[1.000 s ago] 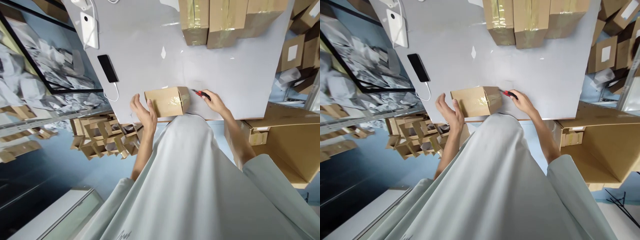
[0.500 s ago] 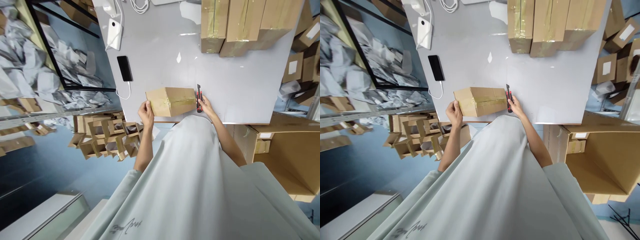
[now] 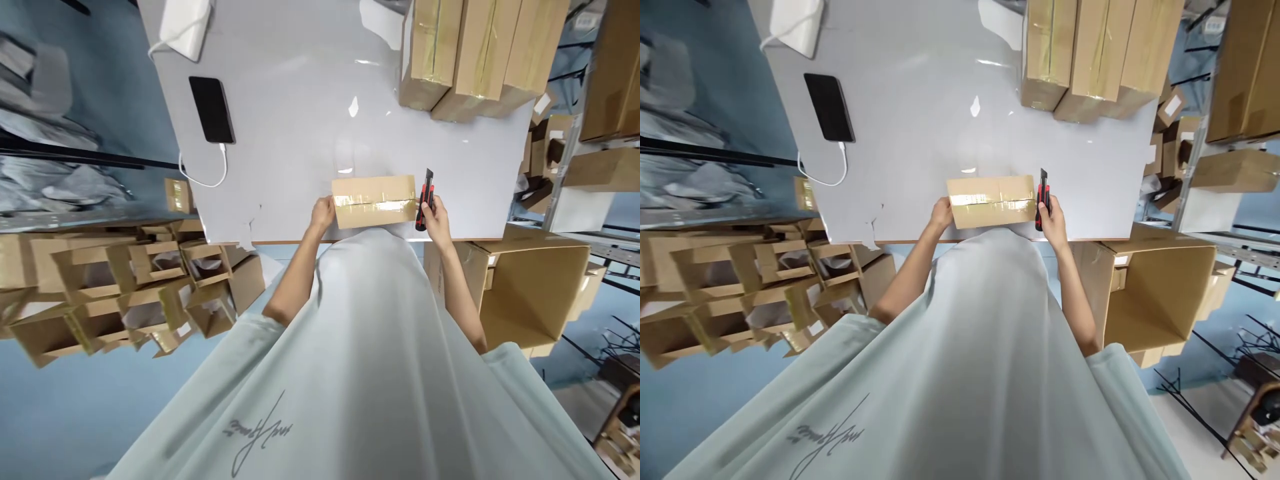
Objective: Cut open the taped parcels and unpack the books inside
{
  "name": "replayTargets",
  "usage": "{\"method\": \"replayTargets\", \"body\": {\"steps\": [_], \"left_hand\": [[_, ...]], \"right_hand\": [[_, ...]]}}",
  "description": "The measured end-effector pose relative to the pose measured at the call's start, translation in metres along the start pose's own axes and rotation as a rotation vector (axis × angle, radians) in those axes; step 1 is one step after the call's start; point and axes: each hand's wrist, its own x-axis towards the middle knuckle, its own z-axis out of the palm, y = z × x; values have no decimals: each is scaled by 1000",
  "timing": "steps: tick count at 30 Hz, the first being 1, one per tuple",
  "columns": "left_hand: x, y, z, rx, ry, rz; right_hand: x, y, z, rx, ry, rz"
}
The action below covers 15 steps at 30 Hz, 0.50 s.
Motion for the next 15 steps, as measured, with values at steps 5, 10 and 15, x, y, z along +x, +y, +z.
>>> {"method": "replayTargets", "body": {"steps": [5,10,15], "left_hand": [[-22,4,-33,-44,113,72],[-60,33,-54,-2,136,212],[-74,57,-53,163,65,325]], "right_hand": [[3,23,9,142,110,99],[34,66,5,-88,280,409],[46,79,1,-246,280,489]]}}
